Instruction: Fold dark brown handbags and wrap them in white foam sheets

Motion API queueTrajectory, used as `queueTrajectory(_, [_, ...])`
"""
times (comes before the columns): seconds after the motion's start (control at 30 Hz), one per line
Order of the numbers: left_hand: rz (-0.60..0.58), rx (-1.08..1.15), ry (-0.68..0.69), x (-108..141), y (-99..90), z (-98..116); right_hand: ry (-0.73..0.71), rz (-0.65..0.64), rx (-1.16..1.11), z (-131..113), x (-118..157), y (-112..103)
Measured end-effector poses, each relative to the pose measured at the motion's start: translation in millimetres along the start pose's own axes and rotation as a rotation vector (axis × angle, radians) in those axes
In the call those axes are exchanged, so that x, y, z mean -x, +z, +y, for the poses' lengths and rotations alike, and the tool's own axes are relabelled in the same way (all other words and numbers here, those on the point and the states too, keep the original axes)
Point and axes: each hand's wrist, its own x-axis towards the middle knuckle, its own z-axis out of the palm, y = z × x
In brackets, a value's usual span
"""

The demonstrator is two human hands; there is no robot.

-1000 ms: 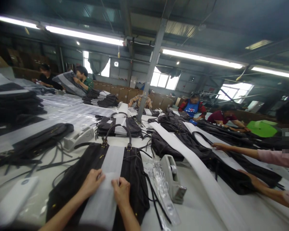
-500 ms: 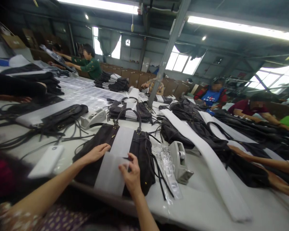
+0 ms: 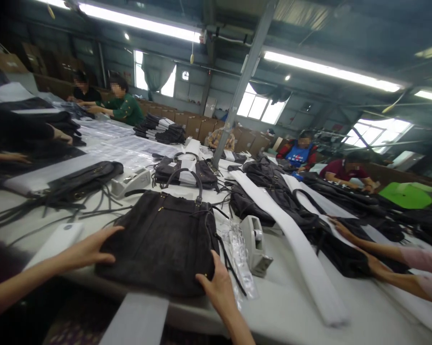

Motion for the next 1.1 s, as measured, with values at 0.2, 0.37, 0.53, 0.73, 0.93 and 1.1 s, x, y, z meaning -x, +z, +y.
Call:
queueTrajectory(0.2, [0.233,0.335,-0.272,-1,22.8,-4,0.183,0.182,-0.127,6,-11,8])
queueTrajectory(0.37, [0.495,0.636,-0.385,-14,19.5,-6,0.245,0.425,-0.072,-1,-35,-7])
queueTrajectory(0.53, [0.644,0.778,-0.438,-31,12.4,-5,0.326,0.550,0.041,3,-54,-14])
queueTrajectory(0.73, [0.694,0.216,-0.417,-42,32.3,-12,0.404,0.379,0.380,40,-67,22])
queueTrajectory(0.93, [0.702,0.129,-0.452,-41,39.7,-6,0.216,0.408,0.489,30,-71,15])
queueTrajectory(1.1, [0.705,0.181,-0.446,-41,35.7,2,-0.455,0.295,0.444,-41,-51,2])
